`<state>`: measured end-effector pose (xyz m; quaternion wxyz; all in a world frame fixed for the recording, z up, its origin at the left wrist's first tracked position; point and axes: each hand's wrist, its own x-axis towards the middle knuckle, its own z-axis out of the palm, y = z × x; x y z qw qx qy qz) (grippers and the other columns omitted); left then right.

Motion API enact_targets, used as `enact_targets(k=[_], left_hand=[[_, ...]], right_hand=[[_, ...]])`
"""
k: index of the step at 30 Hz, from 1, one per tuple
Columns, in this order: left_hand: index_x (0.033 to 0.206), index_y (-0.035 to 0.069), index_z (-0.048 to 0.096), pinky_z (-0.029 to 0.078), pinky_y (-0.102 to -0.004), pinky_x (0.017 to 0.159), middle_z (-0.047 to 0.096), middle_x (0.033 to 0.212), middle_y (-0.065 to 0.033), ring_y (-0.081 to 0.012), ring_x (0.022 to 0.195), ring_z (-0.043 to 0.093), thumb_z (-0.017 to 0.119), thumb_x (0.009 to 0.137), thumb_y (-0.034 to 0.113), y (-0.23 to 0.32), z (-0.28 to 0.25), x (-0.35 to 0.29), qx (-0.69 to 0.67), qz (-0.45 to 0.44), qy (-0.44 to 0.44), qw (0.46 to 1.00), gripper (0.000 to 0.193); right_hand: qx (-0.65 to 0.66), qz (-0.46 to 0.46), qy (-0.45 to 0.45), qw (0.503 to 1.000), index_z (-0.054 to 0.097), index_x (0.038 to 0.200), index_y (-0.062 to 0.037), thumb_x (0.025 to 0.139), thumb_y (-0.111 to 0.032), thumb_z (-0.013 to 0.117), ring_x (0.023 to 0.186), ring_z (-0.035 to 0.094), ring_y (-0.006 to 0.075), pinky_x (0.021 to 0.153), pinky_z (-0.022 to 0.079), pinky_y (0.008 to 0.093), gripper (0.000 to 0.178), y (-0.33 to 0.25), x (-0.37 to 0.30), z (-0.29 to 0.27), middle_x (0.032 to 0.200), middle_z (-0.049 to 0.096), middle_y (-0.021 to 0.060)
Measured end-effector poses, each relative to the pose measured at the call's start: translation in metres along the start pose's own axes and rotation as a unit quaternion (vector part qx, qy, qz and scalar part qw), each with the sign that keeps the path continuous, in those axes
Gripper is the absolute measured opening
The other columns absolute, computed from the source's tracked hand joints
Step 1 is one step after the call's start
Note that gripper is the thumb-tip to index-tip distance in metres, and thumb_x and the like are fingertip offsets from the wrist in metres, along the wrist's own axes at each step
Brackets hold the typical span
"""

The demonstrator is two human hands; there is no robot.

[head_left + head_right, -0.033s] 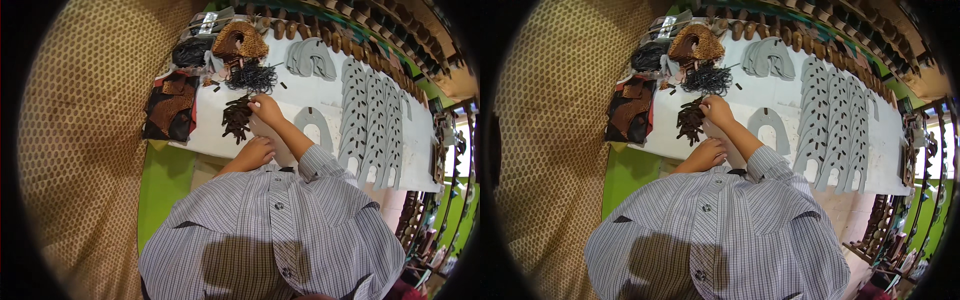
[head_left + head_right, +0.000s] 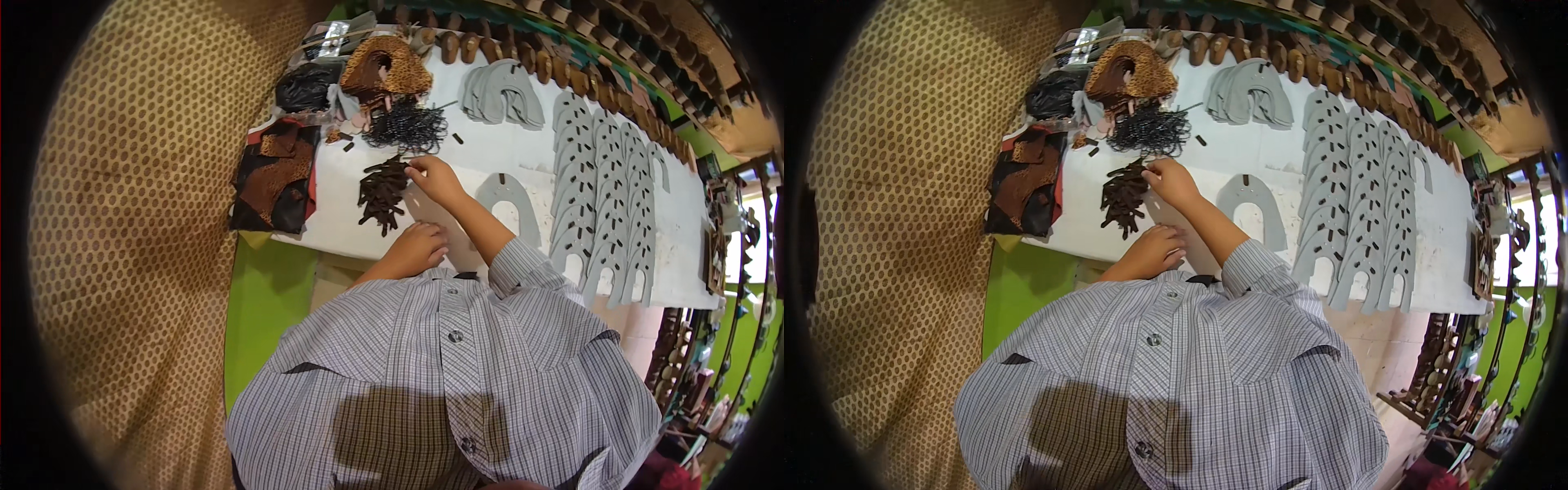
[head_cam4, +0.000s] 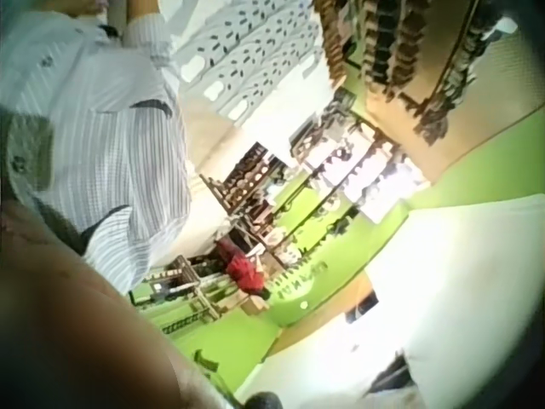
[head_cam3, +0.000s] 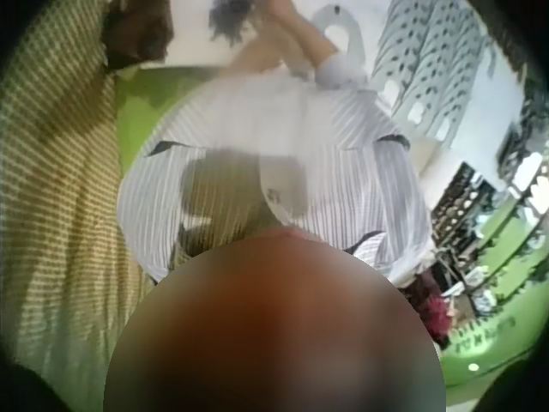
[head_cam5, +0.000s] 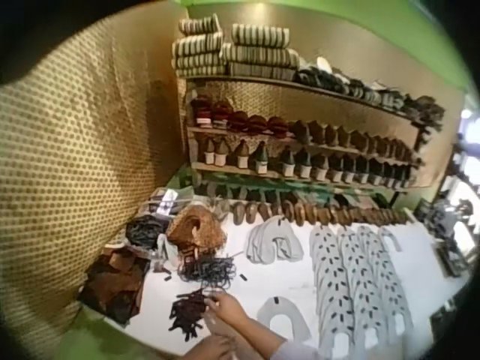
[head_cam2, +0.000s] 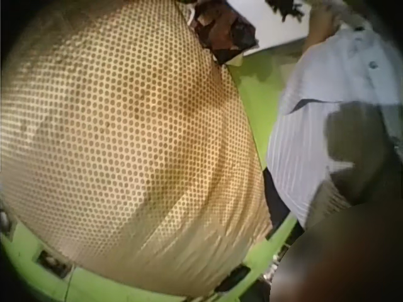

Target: Organizing and arranging leather shoe upper components on a workshop table.

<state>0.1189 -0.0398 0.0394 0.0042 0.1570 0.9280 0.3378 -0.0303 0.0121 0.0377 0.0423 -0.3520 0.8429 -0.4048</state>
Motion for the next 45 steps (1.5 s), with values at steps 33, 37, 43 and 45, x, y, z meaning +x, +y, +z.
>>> enact_targets(k=[33, 37, 43, 45], left_hand=[[0.087, 0.003, 0.063, 0.047, -0.0251, 0.072, 0.051, 0.119, -0.0121, -0.0148, 0.089, 0.057, 0.063, 0.079, 0.013, 0.006, 0.065, 0.128, -0.329, -0.118, 0.071, 0.934, 0.013], [0.088, 0.002, 0.063, 0.047, -0.0248, 0.072, 0.052, 0.119, -0.0119, -0.0143, 0.085, 0.058, 0.064, 0.079, 0.013, 0.013, 0.058, 0.135, -0.361, -0.131, 0.052, 0.922, 0.014], [0.091, 0.004, 0.064, 0.046, -0.0231, 0.072, 0.051, 0.120, -0.0096, -0.0104, 0.087, 0.055, 0.064, 0.080, 0.014, 0.010, 0.052, 0.137, -0.333, -0.114, 0.050, 0.935, 0.015], [0.091, 0.005, 0.065, 0.046, -0.0267, 0.078, 0.051, 0.120, -0.0116, -0.0168, 0.095, 0.055, 0.063, 0.080, 0.016, 0.013, 0.047, 0.141, -0.290, -0.126, 0.054, 0.947, 0.016]], right_hand=[[0.218, 0.280, -0.014, 0.935, 0.063, 0.096, 0.0013, 0.081, -0.018, 0.064, 0.075, 0.059, 0.0103, 0.068, 0.046, 0.0231, 0.024, 0.069, -0.137, -0.139, 0.083, 0.065, 0.0052], [0.255, 0.298, 0.008, 0.920, 0.063, 0.094, 0.0004, 0.080, -0.017, 0.064, 0.071, 0.058, 0.0093, 0.065, 0.046, 0.0220, 0.022, 0.088, -0.136, -0.137, 0.082, 0.065, 0.0047], [0.279, 0.288, -0.005, 0.916, 0.064, 0.091, 0.0008, 0.081, -0.019, 0.062, 0.070, 0.058, 0.0105, 0.065, 0.045, 0.0232, 0.022, 0.090, -0.126, -0.139, 0.080, 0.065, 0.0050], [0.224, 0.275, 0.018, 0.935, 0.064, 0.091, 0.0002, 0.080, -0.020, 0.062, 0.070, 0.058, 0.0110, 0.065, 0.046, 0.0244, 0.023, 0.101, -0.125, -0.139, 0.080, 0.065, 0.0052]])
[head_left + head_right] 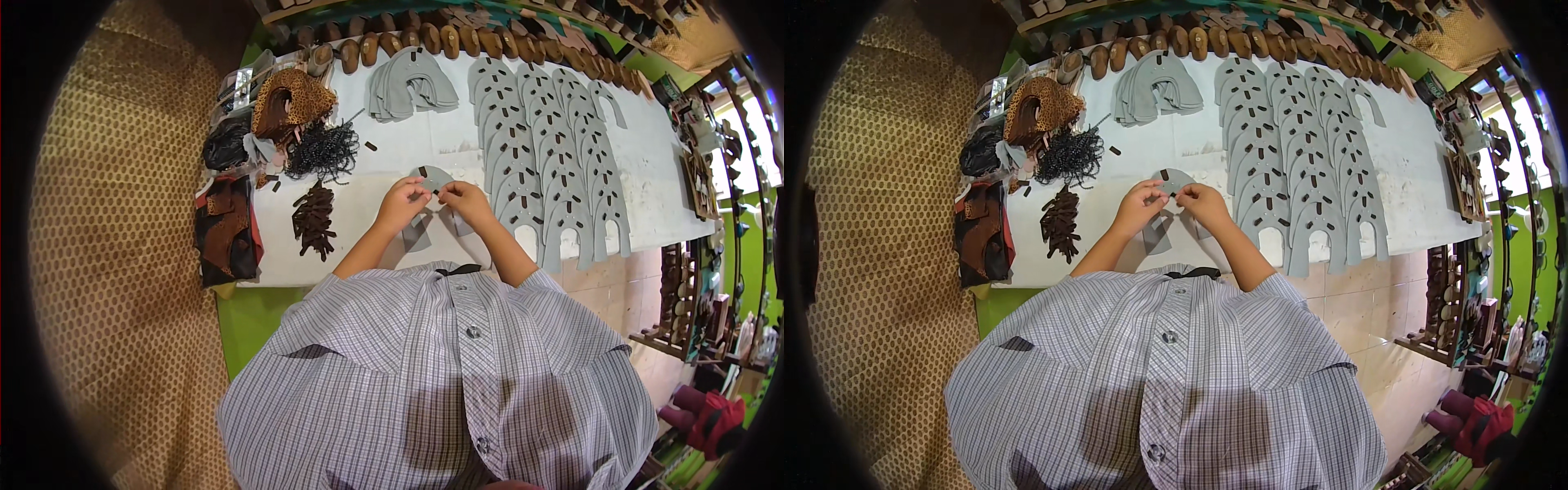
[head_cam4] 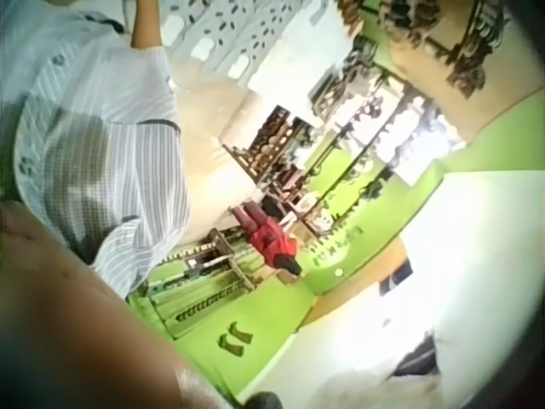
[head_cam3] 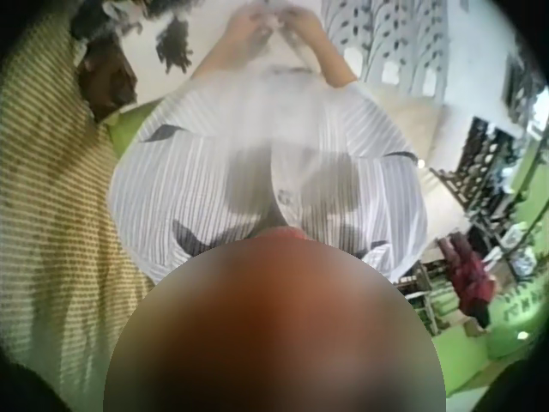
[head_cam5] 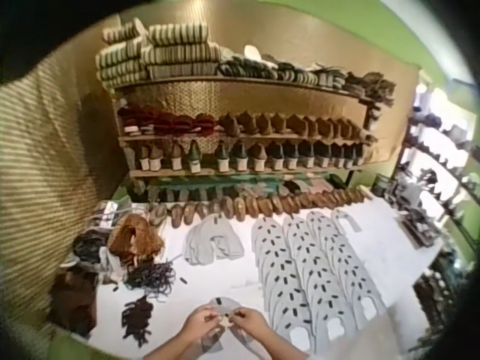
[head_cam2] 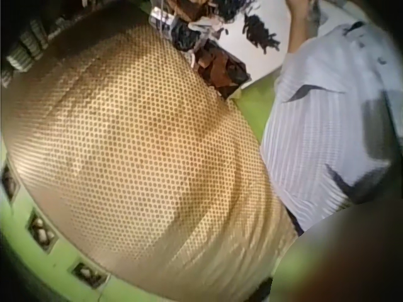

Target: Organizing and arranging leather shoe upper components on a workshop table.

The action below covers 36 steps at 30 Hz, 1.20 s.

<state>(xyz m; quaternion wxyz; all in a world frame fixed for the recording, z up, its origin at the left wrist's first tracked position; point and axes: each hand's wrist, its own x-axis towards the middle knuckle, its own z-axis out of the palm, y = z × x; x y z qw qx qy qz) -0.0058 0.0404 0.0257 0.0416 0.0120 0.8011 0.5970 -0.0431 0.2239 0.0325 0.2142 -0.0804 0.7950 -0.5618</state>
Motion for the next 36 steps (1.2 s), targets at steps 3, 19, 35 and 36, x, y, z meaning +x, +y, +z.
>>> enact_targets(k=[3, 19, 35, 36], left_hand=[[0.093, 0.006, 0.065, 0.044, -0.0309, 0.085, 0.051, 0.119, -0.0148, -0.0251, 0.105, 0.053, 0.063, 0.079, 0.020, -0.008, -0.006, 0.009, 0.203, 0.049, 0.099, 0.973, 0.020], [0.094, 0.009, 0.067, 0.018, -0.0540, 0.101, 0.039, 0.137, -0.0077, -0.0388, 0.130, 0.022, 0.068, 0.067, 0.047, -0.021, -0.010, 0.057, 0.407, 0.010, -0.020, 0.913, 0.047], [0.095, -0.003, 0.066, 0.014, -0.0625, 0.100, 0.029, 0.143, -0.0056, -0.0401, 0.131, 0.018, 0.069, 0.068, 0.042, -0.014, 0.006, 0.054, 0.385, -0.026, -0.044, 0.921, 0.053], [0.096, -0.003, 0.065, 0.014, -0.0622, 0.101, 0.029, 0.143, -0.0057, -0.0400, 0.131, 0.018, 0.068, 0.069, 0.041, -0.013, 0.008, 0.053, 0.377, -0.032, -0.036, 0.925, 0.052]], right_hand=[[-0.099, -0.015, 0.076, 0.992, 0.065, 0.090, -0.0032, 0.077, -0.021, 0.062, 0.069, 0.060, 0.0153, 0.065, 0.047, 0.0284, 0.023, -0.002, 0.007, -0.004, 0.078, 0.065, 0.0075], [-0.259, -0.020, 0.094, 0.961, 0.067, 0.083, -0.0077, 0.072, -0.019, 0.065, 0.074, 0.061, 0.0253, 0.067, 0.047, 0.0349, 0.016, 0.010, 0.028, 0.000, 0.080, 0.064, 0.0105], [-0.291, 0.037, 0.118, 0.949, 0.068, 0.076, -0.0117, 0.068, -0.031, 0.067, 0.070, 0.063, 0.0224, 0.065, 0.048, 0.0337, 0.021, 0.015, 0.042, 0.005, 0.072, 0.065, 0.0073], [-0.309, 0.079, 0.102, 0.942, 0.068, 0.074, -0.0130, 0.066, -0.034, 0.067, 0.070, 0.063, 0.0216, 0.065, 0.048, 0.0332, 0.023, 0.015, 0.047, 0.003, 0.073, 0.066, 0.0062]])
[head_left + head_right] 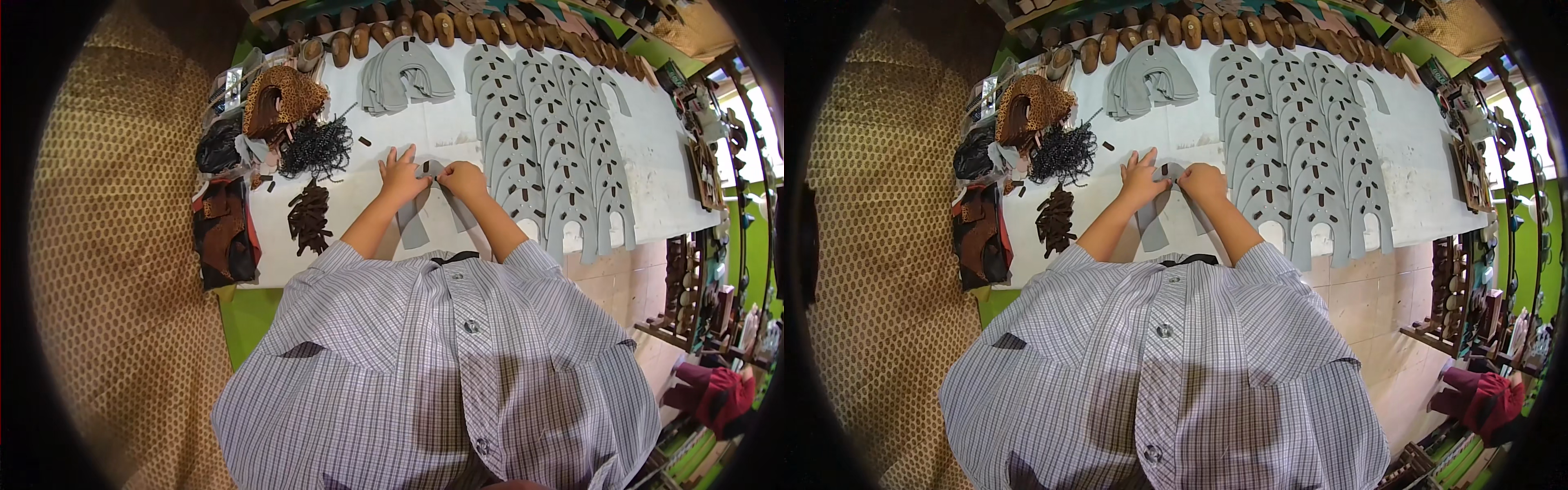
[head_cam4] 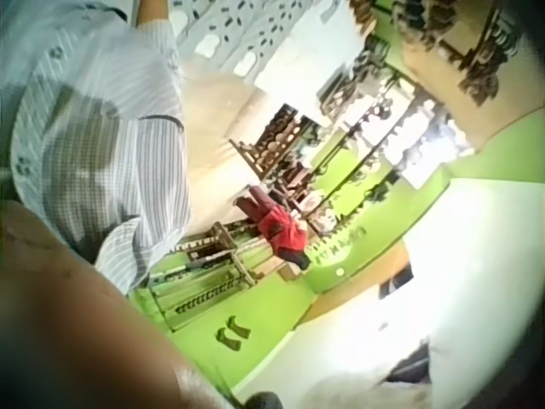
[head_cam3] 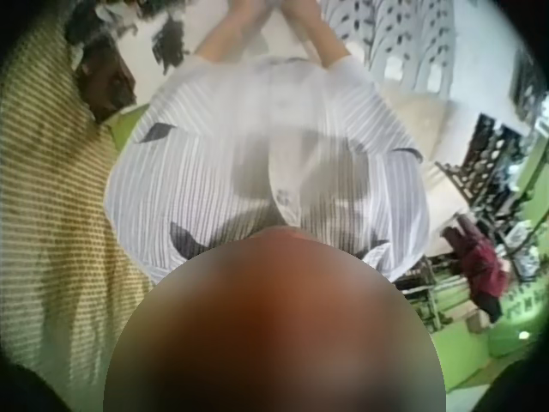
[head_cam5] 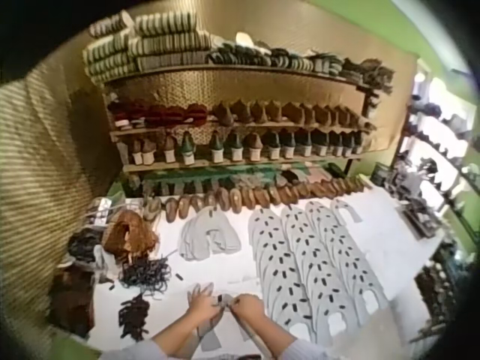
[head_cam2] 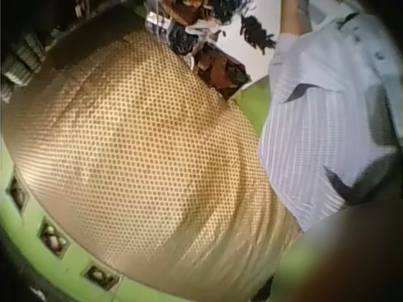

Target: Organizing and arranging leather shoe upper components on a workshop table.

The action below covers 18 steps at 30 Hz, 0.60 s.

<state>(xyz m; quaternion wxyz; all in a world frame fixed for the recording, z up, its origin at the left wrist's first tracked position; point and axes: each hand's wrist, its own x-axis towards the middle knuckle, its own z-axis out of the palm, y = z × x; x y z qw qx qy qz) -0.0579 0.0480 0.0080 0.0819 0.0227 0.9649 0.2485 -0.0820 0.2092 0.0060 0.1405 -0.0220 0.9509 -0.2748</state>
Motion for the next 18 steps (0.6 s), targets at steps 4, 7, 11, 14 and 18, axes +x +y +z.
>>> enact_targets(k=[4, 7, 11, 14, 18], left_hand=[[0.095, 0.003, 0.067, 0.011, -0.0622, 0.102, 0.028, 0.143, -0.0062, -0.0374, 0.132, 0.015, 0.065, 0.071, 0.037, 0.001, 0.008, 0.001, -0.006, -0.033, 0.003, 0.999, 0.041], [0.095, 0.002, 0.067, 0.011, -0.0621, 0.102, 0.025, 0.144, -0.0060, -0.0381, 0.133, 0.014, 0.064, 0.072, 0.037, 0.004, 0.007, 0.001, 0.005, -0.043, -0.016, 0.999, 0.041], [0.095, 0.001, 0.067, 0.011, -0.0622, 0.102, 0.025, 0.145, -0.0063, -0.0389, 0.133, 0.014, 0.064, 0.073, 0.037, 0.006, 0.005, -0.001, -0.017, -0.052, -0.018, 0.998, 0.042], [0.109, -0.004, 0.059, 0.010, -0.0603, 0.103, 0.025, 0.145, -0.0062, -0.0377, 0.133, 0.014, 0.065, 0.073, 0.036, 0.009, 0.001, -0.003, -0.036, -0.061, -0.021, 0.997, 0.054], [0.112, -0.003, 0.057, 0.011, -0.0598, 0.103, 0.025, 0.145, -0.0055, -0.0364, 0.134, 0.014, 0.062, 0.074, 0.038, 0.014, -0.002, -0.004, -0.026, -0.068, -0.035, 0.997, 0.057]], right_hand=[[-0.042, 0.038, -0.043, 0.997, 0.067, 0.073, -0.0147, 0.064, -0.035, 0.067, 0.071, 0.063, 0.0216, 0.064, 0.048, 0.0322, 0.023, -0.005, 0.011, -0.001, 0.073, 0.066, 0.0046], [-0.059, 0.046, -0.054, 0.996, 0.065, 0.077, -0.0151, 0.063, -0.033, 0.067, 0.073, 0.063, 0.0221, 0.064, 0.047, 0.0338, 0.023, -0.005, 0.011, -0.002, 0.075, 0.066, 0.0030], [0.017, 0.046, -0.031, 0.998, 0.062, 0.083, -0.0164, 0.063, -0.032, 0.068, 0.078, 0.062, 0.0210, 0.072, 0.043, 0.0369, 0.026, -0.012, 0.000, -0.008, 0.078, 0.066, 0.0008], [-0.010, 0.056, -0.029, 0.998, 0.062, 0.084, -0.0171, 0.063, -0.033, 0.069, 0.082, 0.062, 0.0198, 0.074, 0.042, 0.0390, 0.027, -0.016, -0.004, -0.010, 0.079, 0.066, 0.0001], [-0.039, 0.047, -0.009, 0.998, 0.065, 0.083, -0.0177, 0.068, -0.032, 0.066, 0.083, 0.061, 0.0212, 0.073, 0.042, 0.0419, 0.021, -0.019, -0.012, -0.009, 0.082, 0.066, 0.0005]])
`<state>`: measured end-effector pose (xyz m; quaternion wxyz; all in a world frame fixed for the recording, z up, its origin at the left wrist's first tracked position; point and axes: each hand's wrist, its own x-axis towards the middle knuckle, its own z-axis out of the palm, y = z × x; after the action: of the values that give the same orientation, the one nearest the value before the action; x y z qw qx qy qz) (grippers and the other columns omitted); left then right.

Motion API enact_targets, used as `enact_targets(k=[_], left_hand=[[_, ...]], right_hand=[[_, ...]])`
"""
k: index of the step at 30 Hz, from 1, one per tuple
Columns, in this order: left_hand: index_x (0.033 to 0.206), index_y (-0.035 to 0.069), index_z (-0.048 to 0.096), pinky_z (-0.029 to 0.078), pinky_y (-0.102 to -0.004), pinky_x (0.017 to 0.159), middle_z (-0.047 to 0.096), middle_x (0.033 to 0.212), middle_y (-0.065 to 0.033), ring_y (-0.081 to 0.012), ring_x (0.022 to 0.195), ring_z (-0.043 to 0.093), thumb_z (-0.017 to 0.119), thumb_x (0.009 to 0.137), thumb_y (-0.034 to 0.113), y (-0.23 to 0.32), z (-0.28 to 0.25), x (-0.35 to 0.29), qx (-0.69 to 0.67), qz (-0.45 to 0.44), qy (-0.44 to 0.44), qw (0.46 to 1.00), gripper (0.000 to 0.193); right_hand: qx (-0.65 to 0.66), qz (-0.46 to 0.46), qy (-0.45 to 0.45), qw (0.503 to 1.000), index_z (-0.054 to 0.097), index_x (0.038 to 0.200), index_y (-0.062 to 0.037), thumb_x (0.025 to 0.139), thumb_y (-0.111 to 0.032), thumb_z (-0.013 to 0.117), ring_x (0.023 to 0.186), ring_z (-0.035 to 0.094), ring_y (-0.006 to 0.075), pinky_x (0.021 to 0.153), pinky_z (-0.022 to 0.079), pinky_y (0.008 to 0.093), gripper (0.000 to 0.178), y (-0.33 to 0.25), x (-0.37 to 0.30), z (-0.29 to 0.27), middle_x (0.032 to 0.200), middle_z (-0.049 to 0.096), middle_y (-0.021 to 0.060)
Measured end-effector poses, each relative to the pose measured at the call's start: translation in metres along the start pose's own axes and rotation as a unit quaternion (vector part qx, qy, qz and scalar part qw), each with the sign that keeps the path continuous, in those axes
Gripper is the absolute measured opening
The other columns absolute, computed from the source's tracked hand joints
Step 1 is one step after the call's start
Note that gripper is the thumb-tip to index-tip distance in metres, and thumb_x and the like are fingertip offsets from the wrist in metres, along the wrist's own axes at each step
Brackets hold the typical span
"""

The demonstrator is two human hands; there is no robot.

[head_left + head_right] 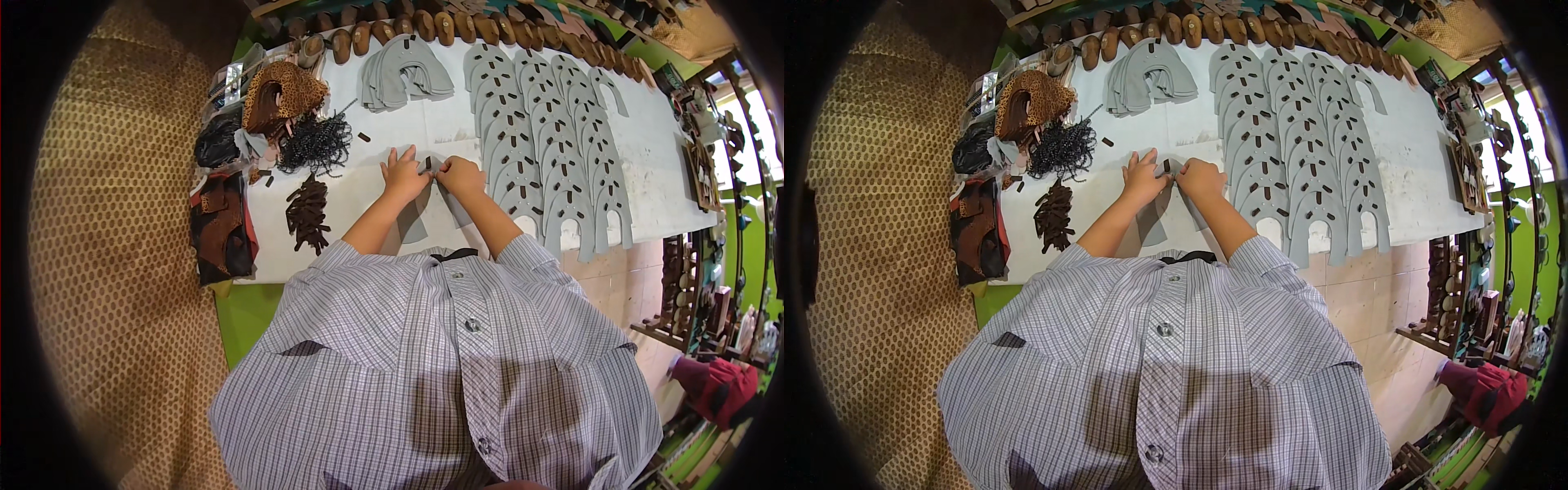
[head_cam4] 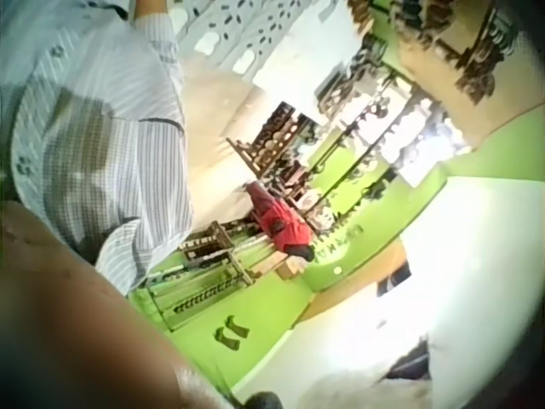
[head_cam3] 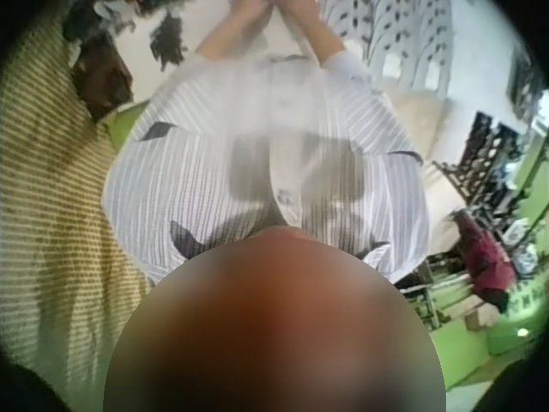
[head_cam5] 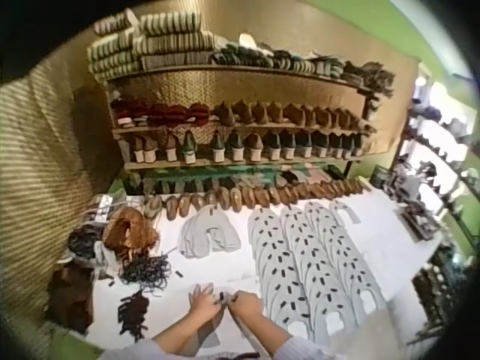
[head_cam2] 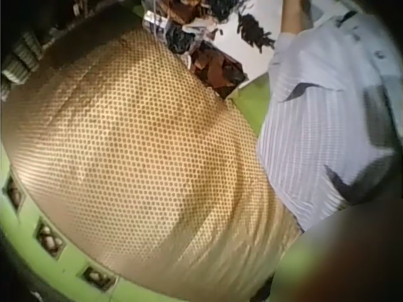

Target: Organizing and arranging leather shoe upper components on a workshop table.

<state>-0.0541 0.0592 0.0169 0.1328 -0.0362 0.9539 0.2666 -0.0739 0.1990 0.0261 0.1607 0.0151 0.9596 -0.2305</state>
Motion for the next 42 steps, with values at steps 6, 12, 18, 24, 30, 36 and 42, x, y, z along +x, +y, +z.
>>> enact_targets(k=[6, 12, 18, 24, 30, 36, 42], left_hand=[[0.103, 0.004, 0.065, 0.011, -0.0617, 0.102, 0.028, 0.144, -0.0043, -0.0373, 0.133, 0.014, 0.060, 0.076, 0.037, -0.005, 0.008, 0.004, 0.007, -0.001, 0.013, 1.000, 0.044], [0.106, 0.006, 0.064, 0.011, -0.0617, 0.102, 0.027, 0.144, -0.0036, -0.0372, 0.133, 0.014, 0.059, 0.078, 0.038, -0.002, 0.005, 0.003, 0.013, 0.000, -0.001, 1.000, 0.043], [0.107, 0.009, 0.064, 0.010, -0.0618, 0.102, 0.026, 0.144, -0.0036, -0.0375, 0.134, 0.012, 0.058, 0.079, 0.038, -0.007, 0.009, 0.006, 0.009, -0.009, 0.000, 1.000, 0.040], [0.107, 0.012, 0.065, 0.011, -0.0619, 0.102, 0.026, 0.144, -0.0041, -0.0378, 0.134, 0.011, 0.059, 0.079, 0.037, -0.003, 0.010, 0.004, 0.011, -0.016, 0.005, 1.000, 0.038], [0.108, 0.019, 0.065, 0.010, -0.0613, 0.102, 0.028, 0.143, -0.0091, -0.0384, 0.134, 0.013, 0.056, 0.080, 0.041, 0.009, -0.001, -0.016, -0.007, 0.015, -0.013, 1.000, 0.037], [0.102, 0.021, 0.068, 0.005, -0.0609, 0.103, 0.027, 0.143, -0.0125, -0.0384, 0.134, 0.012, 0.051, 0.082, 0.048, 0.001, 0.000, -0.014, -0.020, -0.003, 0.026, 0.999, 0.038], [0.090, 0.025, 0.070, 0.005, -0.0641, 0.101, 0.030, 0.143, -0.0084, -0.0399, 0.133, 0.012, 0.059, 0.077, 0.043, -0.012, -0.003, 0.013, 0.095, 0.027, 0.016, 0.995, 0.025]], right_hand=[[-0.029, -0.156, 0.097, 0.983, 0.070, 0.083, -0.0162, 0.076, -0.027, 0.059, 0.089, 0.057, 0.0235, 0.076, 0.041, 0.0434, 0.016, 0.011, -0.013, 0.014, 0.083, 0.066, 0.0021], [-0.003, -0.184, 0.103, 0.978, 0.070, 0.084, -0.0137, 0.073, -0.024, 0.061, 0.077, 0.059, 0.0280, 0.069, 0.045, 0.0424, 0.017, 0.019, -0.006, 0.013, 0.077, 0.065, 0.0060], [-0.035, -0.299, 0.143, 0.943, 0.070, 0.081, -0.0120, 0.072, -0.022, 0.063, 0.074, 0.058, 0.0272, 0.066, 0.046, 0.0394, 0.015, 0.022, -0.003, 0.014, 0.076, 0.064, 0.0056], [0.000, -0.298, 0.178, 0.938, 0.068, 0.076, -0.0094, 0.072, -0.019, 0.063, 0.073, 0.059, 0.0281, 0.066, 0.046, 0.0395, 0.012, 0.023, -0.009, 0.017, 0.075, 0.064, 0.0065], [0.063, -0.144, 0.158, 0.975, 0.064, 0.083, -0.0083, 0.074, -0.014, 0.058, 0.074, 0.061, 0.0299, 0.069, 0.047, 0.0421, 0.012, 0.017, -0.008, 0.017, 0.074, 0.064, 0.0130], [0.042, -0.166, 0.180, 0.969, 0.062, 0.090, -0.0075, 0.071, -0.011, 0.058, 0.074, 0.061, 0.0312, 0.069, 0.047, 0.0412, 0.020, 0.019, -0.007, 0.017, 0.074, 0.064, 0.0142], [0.090, -0.145, 0.113, 0.979, 0.062, 0.091, -0.0075, 0.070, -0.011, 0.059, 0.075, 0.061, 0.0310, 0.071, 0.047, 0.0392, 0.021, 0.019, -0.007, 0.015, 0.074, 0.064, 0.0127]])
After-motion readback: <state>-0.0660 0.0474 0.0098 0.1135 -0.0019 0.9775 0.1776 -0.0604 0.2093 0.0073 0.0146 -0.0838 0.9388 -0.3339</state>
